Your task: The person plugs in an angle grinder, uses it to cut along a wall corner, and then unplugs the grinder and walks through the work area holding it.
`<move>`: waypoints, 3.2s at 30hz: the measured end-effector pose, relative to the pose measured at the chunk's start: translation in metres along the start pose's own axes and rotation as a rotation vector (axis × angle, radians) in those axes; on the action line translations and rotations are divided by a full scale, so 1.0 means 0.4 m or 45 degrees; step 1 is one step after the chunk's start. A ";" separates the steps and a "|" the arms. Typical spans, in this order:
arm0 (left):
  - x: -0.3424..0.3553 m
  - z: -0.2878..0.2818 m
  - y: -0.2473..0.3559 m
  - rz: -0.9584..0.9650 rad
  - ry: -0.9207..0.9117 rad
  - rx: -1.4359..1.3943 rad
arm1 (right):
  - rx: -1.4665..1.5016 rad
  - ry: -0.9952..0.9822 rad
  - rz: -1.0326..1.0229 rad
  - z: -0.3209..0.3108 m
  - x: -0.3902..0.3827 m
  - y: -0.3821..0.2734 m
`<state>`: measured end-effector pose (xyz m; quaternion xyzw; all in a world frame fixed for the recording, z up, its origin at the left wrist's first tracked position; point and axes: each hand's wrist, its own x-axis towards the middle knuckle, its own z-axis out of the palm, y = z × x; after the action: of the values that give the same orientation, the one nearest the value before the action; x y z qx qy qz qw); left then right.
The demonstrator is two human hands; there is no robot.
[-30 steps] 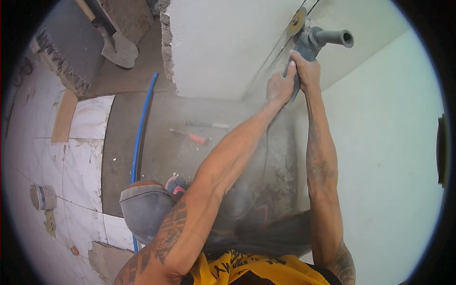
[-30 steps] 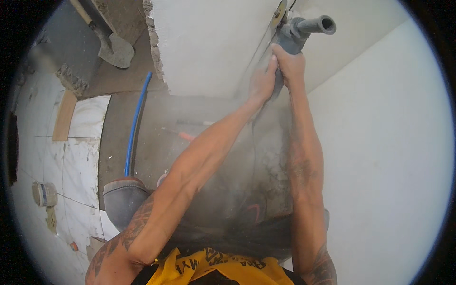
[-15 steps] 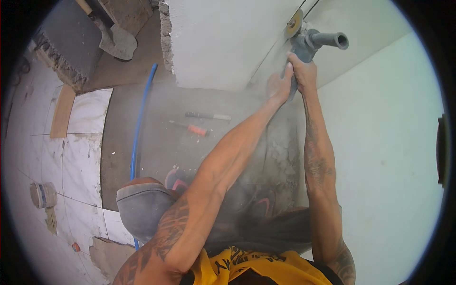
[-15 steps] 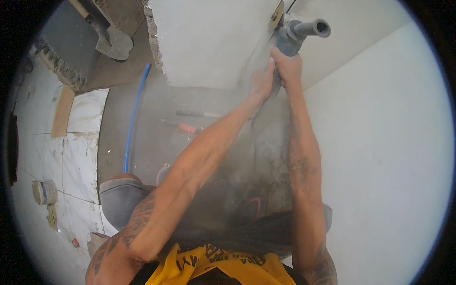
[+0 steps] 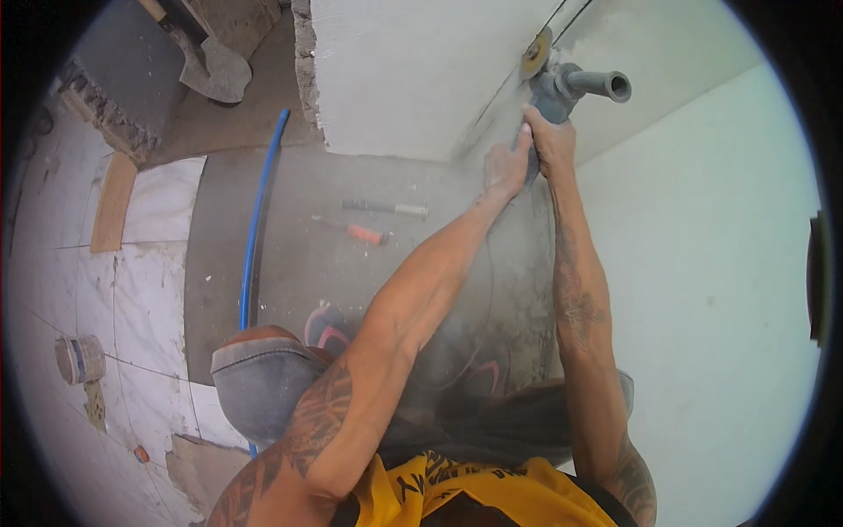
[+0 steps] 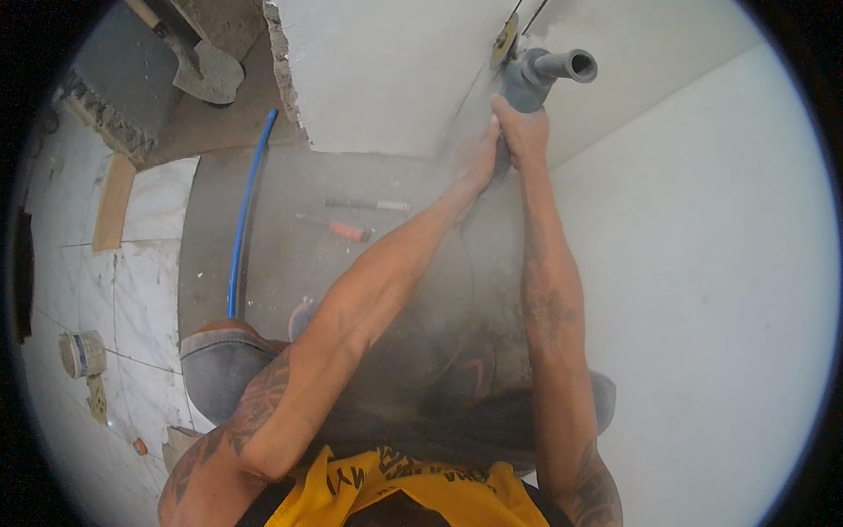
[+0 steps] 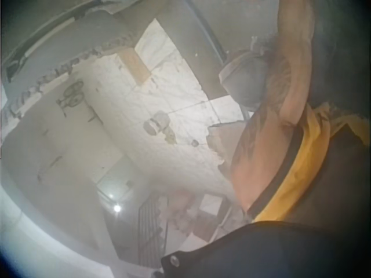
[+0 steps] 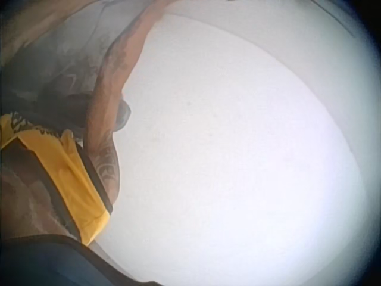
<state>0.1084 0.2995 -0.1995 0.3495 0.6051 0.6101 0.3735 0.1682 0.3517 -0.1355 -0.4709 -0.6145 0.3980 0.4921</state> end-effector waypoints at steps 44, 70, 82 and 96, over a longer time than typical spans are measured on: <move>-0.170 -0.039 0.100 0.030 -0.135 0.242 | 0.074 0.179 -0.007 -0.082 -0.137 -0.053; 0.003 0.000 0.634 0.442 -0.037 -0.021 | 0.129 0.029 -0.284 -0.139 0.175 -0.584; 0.017 0.007 0.624 0.378 -0.138 -0.038 | 0.111 0.008 -0.240 -0.145 0.190 -0.565; 0.038 0.019 0.622 0.417 -0.087 -0.082 | 0.123 0.005 -0.206 -0.142 0.206 -0.570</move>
<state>0.0995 0.3193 0.0489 0.4519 0.5070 0.6697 0.3003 0.1751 0.3787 0.1118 -0.3962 -0.6298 0.3851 0.5460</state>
